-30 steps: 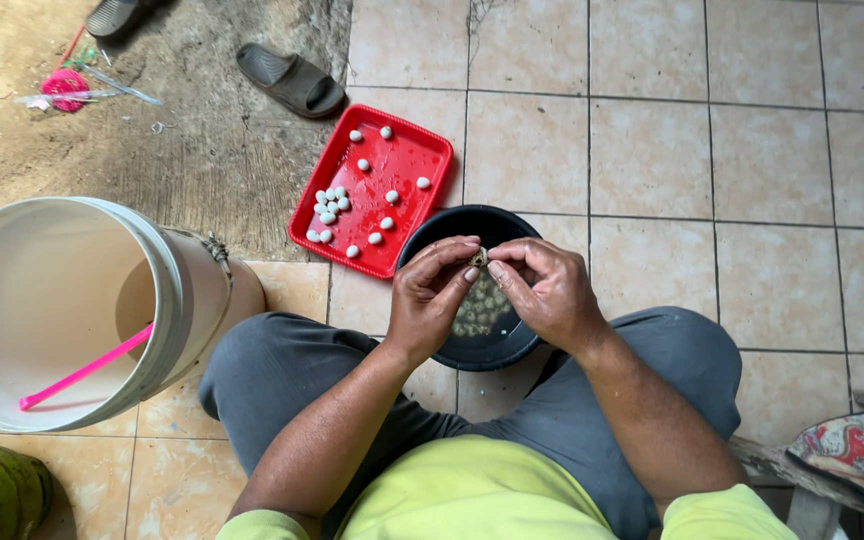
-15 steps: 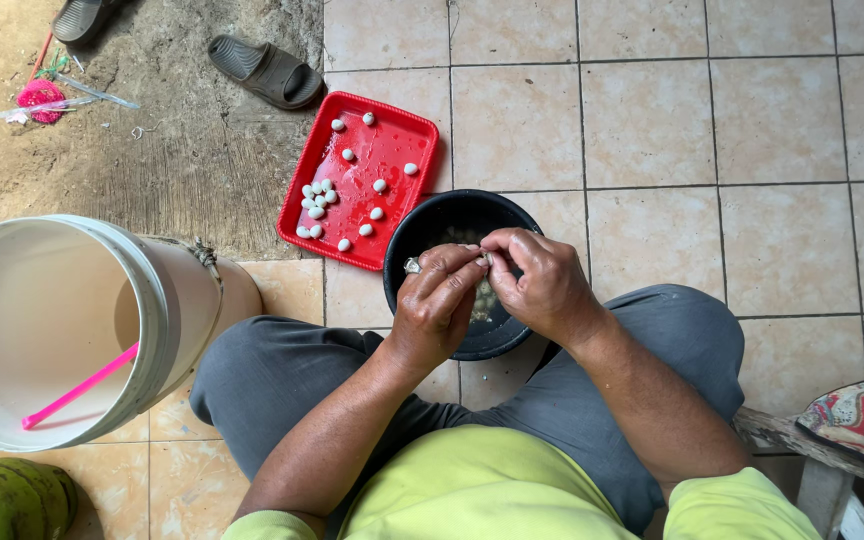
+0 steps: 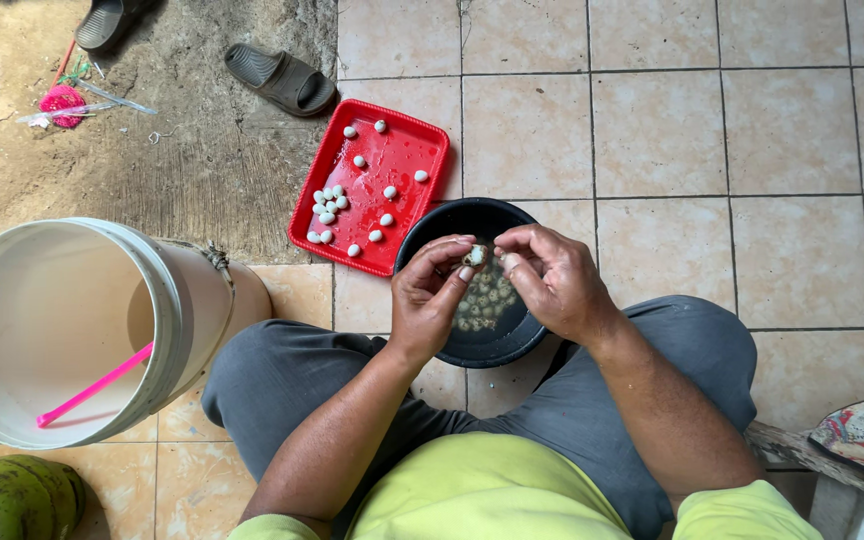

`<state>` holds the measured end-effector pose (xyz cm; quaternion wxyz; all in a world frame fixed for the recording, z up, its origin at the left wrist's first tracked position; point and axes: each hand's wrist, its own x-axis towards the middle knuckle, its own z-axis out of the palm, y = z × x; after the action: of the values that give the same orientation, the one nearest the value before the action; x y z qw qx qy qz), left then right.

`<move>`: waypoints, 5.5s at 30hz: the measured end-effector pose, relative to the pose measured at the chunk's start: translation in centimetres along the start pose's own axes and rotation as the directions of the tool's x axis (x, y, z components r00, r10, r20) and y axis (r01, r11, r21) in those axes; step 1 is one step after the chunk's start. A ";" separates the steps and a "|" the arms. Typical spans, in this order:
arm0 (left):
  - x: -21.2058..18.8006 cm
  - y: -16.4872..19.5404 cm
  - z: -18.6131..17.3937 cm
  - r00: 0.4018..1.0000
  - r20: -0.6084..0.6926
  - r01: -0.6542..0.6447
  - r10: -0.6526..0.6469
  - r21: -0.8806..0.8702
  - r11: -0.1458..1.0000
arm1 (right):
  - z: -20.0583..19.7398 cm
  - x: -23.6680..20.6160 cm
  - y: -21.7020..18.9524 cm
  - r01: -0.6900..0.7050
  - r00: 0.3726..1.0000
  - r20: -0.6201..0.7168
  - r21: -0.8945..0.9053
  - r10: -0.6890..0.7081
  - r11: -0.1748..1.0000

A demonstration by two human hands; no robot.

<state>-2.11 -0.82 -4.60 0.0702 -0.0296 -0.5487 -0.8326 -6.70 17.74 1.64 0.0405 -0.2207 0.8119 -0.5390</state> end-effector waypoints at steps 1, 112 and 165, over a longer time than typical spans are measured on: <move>0.0 0.3 0.2 0.998 0.020 -0.066 0.063 0.141 0.988 | 0.1 0.0 -0.2 -0.015 1.000 -0.001 0.055 0.015 0.998; -0.5 1.0 -0.4 0.954 0.010 0.274 -0.301 -0.442 0.854 | -0.1 -0.5 -1.7 0.193 0.980 -0.038 -0.102 -0.198 0.976; -1.1 0.5 0.1 0.966 0.045 0.257 -0.253 -0.218 0.942 | -0.5 -0.1 -2.8 0.270 0.963 0.086 -0.239 -0.257 0.933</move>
<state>-1.00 -0.80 -4.24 -0.0463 0.0271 -0.4519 -0.8905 -5.89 17.26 4.28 -0.0384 -0.3453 0.8345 -0.4275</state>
